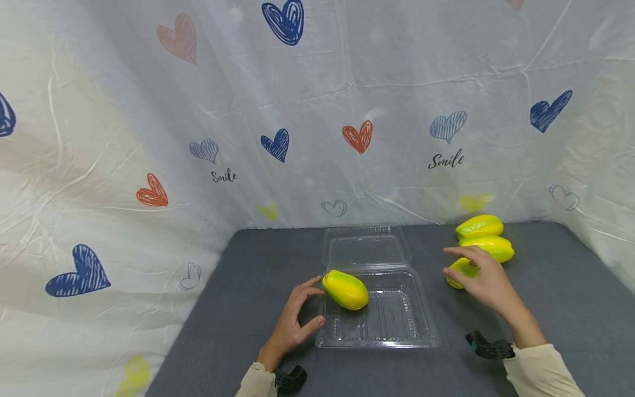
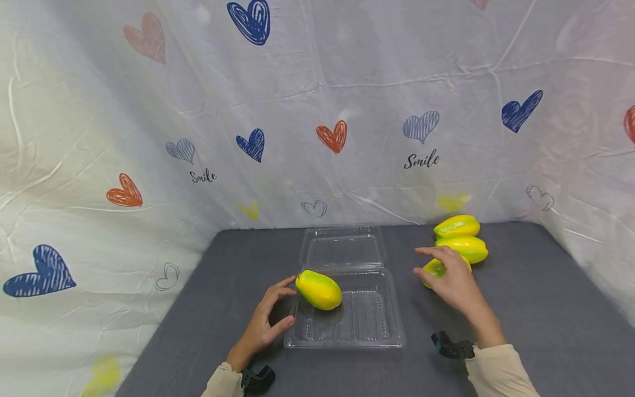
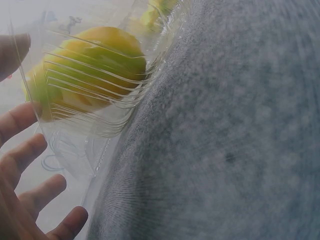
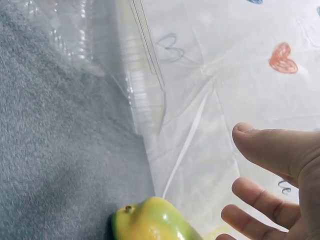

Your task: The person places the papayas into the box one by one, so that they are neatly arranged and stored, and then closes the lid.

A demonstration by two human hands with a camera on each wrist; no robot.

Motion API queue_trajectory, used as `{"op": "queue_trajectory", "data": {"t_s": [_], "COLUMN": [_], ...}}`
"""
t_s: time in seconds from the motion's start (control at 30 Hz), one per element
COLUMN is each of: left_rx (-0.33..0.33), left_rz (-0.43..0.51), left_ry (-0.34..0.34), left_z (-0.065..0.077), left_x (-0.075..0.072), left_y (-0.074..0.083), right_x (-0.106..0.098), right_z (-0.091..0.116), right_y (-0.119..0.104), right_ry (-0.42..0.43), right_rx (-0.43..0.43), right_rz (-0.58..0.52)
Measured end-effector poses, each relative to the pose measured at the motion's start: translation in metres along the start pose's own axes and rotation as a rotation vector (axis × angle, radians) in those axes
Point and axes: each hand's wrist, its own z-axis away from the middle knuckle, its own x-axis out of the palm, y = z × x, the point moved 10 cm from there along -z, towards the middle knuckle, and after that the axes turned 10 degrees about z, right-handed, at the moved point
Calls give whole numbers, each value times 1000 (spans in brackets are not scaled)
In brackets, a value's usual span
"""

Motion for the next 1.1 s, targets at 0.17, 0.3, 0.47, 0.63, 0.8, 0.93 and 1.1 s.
{"op": "queue_trajectory", "data": {"t_s": [0.17,0.3,0.47,0.63,0.8,0.93,1.1], "left_rx": [-15,-16,9,27,26,0,2], "left_rz": [1,-2,-20,-24,-22,-20,-16], "left_ry": [-4,-4,-5,-2,0,-6,-7], "left_z": [1,1,0,0,0,0,1], "left_x": [0,-1,-1,-2,-1,0,0], "left_y": [-1,-1,1,2,1,1,-1], "right_x": [-2,-4,-8,-9,-10,-12,-12], "right_z": [0,1,1,2,3,4,5], "right_y": [8,14,18,22,26,30,34], "right_ry": [-7,-21,-22,-28,-31,-25,-25], "right_rx": [10,28,44,56,68,66,80], "right_rz": [-3,-9,-18,-16,-6,-12,-10]}}
